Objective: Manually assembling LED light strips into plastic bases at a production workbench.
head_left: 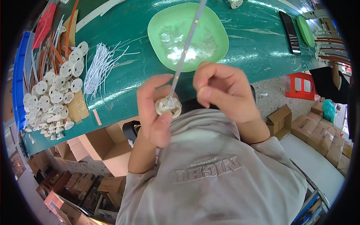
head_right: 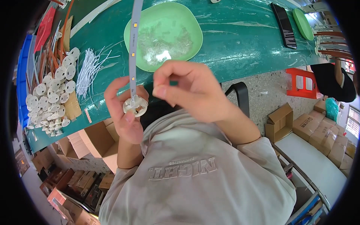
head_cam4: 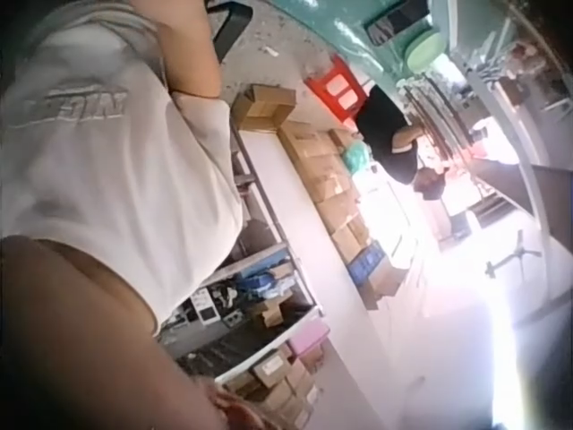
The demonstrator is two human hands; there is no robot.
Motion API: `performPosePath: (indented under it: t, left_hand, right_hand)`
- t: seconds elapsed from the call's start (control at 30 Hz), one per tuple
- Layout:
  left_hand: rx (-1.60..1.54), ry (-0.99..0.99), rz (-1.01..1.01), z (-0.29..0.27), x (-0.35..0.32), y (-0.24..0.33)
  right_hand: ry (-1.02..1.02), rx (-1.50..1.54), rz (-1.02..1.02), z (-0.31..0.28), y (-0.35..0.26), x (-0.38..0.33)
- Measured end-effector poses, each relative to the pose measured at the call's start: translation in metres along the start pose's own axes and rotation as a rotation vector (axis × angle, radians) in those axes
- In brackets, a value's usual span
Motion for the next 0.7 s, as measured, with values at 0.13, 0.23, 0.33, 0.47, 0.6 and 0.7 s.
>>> performPosePath:
  t: [0.13,0.23,0.33,0.47,0.6,0.7]
  left_hand:
    - [-0.082,0.033,-0.046,-0.001,0.002,-0.004]
    - [0.045,0.030,-0.090,0.000,0.002,-0.002]
    - [0.131,-0.002,-0.037,0.000,0.003,-0.002]
    - [0.167,-0.035,-0.027,0.001,0.004,-0.002]
    - [0.207,-0.088,0.052,0.004,0.008,-0.003]
    - [0.203,-0.129,0.129,0.005,0.010,-0.004]
  right_hand:
    - [0.214,-0.058,-0.225,-0.027,-0.014,-0.006]
    - [0.387,-0.366,-0.372,-0.025,-0.025,-0.012]
    - [0.576,-0.744,-0.477,-0.019,-0.030,-0.011]
    - [0.750,-0.960,-0.378,-0.025,-0.022,-0.011]
    - [0.686,-1.039,-0.525,-0.017,-0.024,-0.011]
    - [0.469,-0.990,-0.765,0.004,-0.033,-0.014]
Point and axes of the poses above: each hand's wrist, its own x-axis towards the middle knuckle, its own z-axis out of the palm, y = z × x, the point moved 6 cm from there along x, towards the middle knuckle, and after that the axes turned 15 degrees about z, right-handed, at the moved point
